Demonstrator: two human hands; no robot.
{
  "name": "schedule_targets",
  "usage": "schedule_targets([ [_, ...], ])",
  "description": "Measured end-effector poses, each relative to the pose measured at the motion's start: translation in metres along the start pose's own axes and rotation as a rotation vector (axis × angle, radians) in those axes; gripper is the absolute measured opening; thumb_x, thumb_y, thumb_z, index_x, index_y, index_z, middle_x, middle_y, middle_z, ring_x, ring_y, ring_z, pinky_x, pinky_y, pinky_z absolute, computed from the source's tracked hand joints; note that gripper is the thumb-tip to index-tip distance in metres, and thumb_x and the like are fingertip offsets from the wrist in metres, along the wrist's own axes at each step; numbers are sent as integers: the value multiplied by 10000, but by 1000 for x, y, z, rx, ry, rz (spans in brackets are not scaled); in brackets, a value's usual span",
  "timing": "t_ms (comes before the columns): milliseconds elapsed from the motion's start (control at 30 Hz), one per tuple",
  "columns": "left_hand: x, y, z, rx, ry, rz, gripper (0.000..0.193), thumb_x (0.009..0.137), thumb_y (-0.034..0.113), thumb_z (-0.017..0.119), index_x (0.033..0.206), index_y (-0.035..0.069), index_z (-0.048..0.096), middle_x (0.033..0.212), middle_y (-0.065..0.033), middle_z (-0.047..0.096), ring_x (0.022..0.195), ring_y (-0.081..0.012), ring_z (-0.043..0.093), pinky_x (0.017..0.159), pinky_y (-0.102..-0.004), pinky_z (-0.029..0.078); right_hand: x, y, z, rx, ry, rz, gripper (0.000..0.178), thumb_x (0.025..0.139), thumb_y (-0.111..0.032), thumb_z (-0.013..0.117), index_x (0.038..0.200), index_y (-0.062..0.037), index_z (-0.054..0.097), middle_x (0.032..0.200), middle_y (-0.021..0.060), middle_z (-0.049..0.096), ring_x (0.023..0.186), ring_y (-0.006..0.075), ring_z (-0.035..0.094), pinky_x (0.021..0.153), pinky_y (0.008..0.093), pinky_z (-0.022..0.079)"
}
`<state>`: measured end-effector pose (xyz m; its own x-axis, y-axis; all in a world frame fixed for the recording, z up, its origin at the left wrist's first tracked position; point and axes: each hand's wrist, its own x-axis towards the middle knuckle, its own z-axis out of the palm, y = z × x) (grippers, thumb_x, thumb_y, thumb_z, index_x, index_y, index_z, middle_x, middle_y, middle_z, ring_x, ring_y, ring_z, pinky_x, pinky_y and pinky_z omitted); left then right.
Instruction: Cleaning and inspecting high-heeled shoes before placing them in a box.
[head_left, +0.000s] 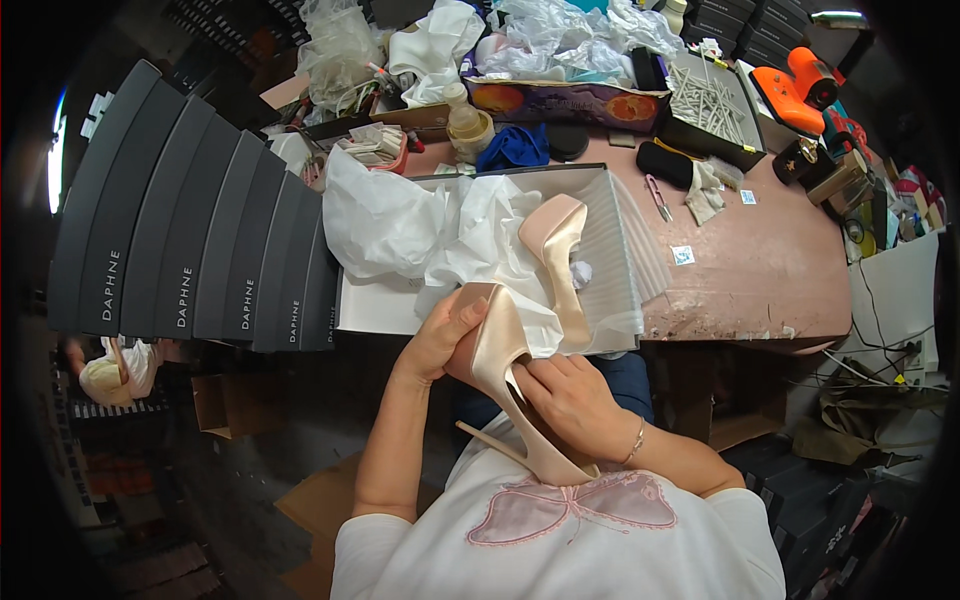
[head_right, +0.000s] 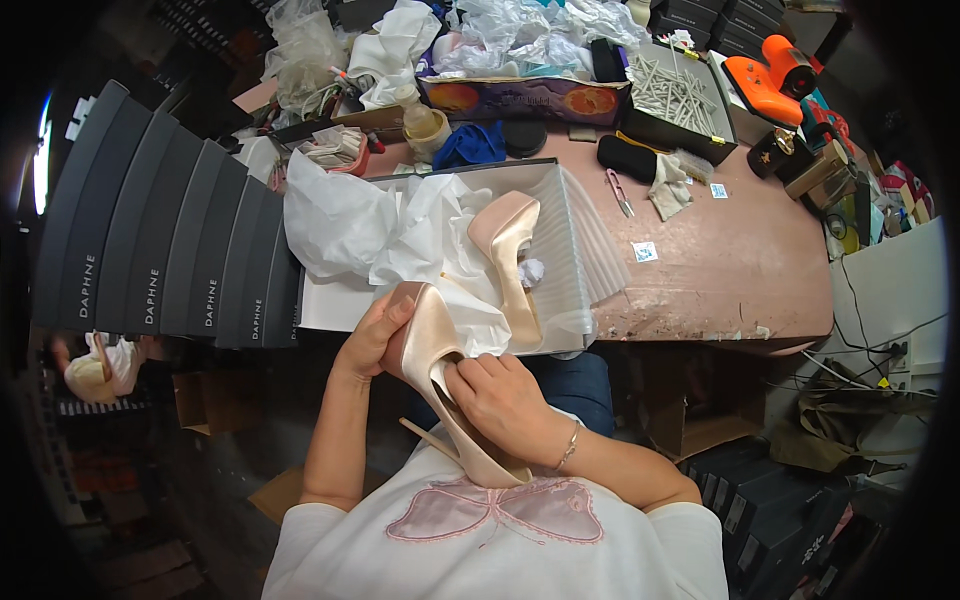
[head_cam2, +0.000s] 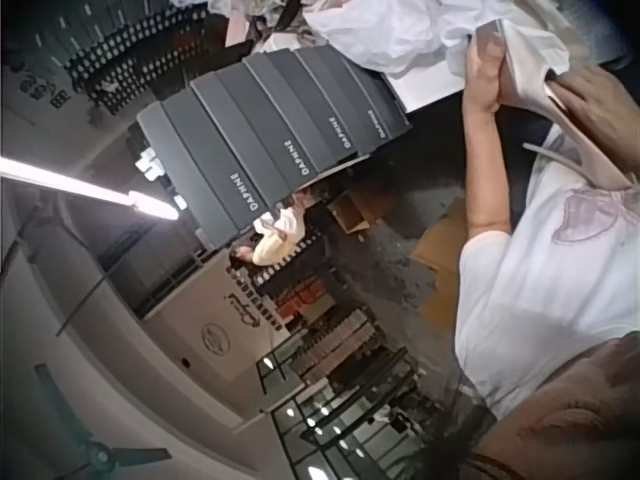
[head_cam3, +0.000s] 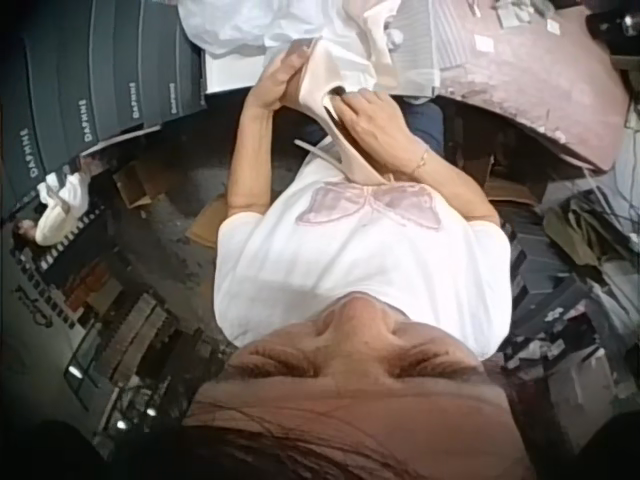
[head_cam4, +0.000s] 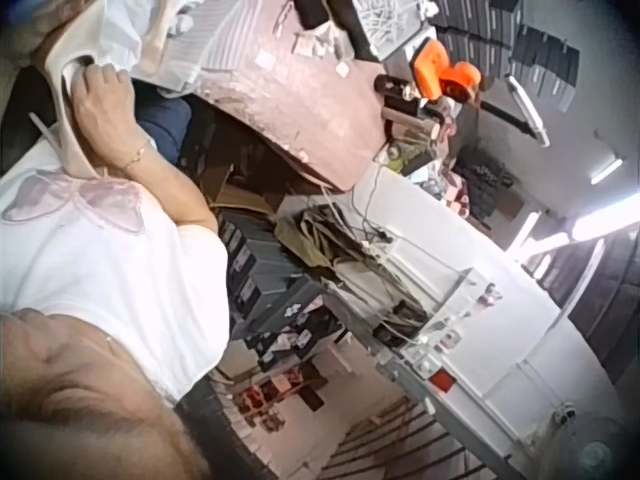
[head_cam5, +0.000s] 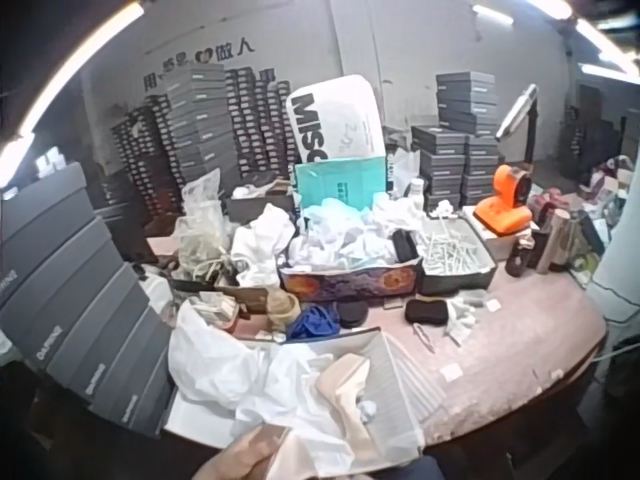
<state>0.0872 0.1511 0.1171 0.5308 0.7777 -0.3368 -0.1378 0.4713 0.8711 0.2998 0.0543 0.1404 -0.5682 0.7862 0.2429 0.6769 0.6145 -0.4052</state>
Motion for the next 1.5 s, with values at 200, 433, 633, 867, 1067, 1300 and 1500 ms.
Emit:
schedule_targets([
  [200,-7,-5,-1,-26,24,22,566,929,399,621,1285,-16,477,1168,-76,584,1046,-127,569,903,-275,467,-9,10,-1,145,127,-120,227,725,-129,653,930,-56,589,949,70,567,888,229,565,779,340,439],
  [433,-7,-9,-4,-40,34,8,556,932,409,612,1272,-13,485,1148,-73,588,1023,-121,572,889,-270,472,-12,5,-10,441,13,-80,516,748,-128,697,1228,-61,521,892,70,574,822,232,571,748,366,439],
  [633,-12,-10,-8,-68,53,26,548,935,418,605,1263,-6,493,1140,-74,590,1018,-122,576,886,-271,475,-17,14,-18,303,181,-134,551,672,-95,729,1205,-68,594,904,48,593,804,211,572,704,339,442],
  [867,-12,-10,-8,-81,58,38,544,935,410,609,1266,-5,494,1138,-74,593,1016,-124,579,887,-275,477,-17,31,-30,115,624,-68,413,669,-55,676,1079,-6,655,932,83,621,804,239,605,673,333,486],
  [1067,-10,-4,-6,-27,48,26,555,925,413,622,1267,-5,493,1137,-75,596,1013,-125,579,888,-274,475,-19,8,-9,287,81,-226,339,751,-113,619,1072,-6,642,984,88,603,954,248,588,836,370,465],
  [1300,-7,-7,-3,-55,40,24,561,925,409,624,1271,-11,487,1148,-78,592,1031,-126,573,893,-272,472,0,16,-3,110,81,-212,311,750,-136,610,1054,-76,645,956,37,594,950,201,576,821,328,432],
  [1500,-10,0,-4,-13,94,26,541,934,405,611,1260,-13,501,1136,-77,598,1015,-122,578,883,-269,476,15,20,-2,437,40,68,195,822,-160,675,997,-75,675,857,75,609,791,229,595,703,352,451],
])
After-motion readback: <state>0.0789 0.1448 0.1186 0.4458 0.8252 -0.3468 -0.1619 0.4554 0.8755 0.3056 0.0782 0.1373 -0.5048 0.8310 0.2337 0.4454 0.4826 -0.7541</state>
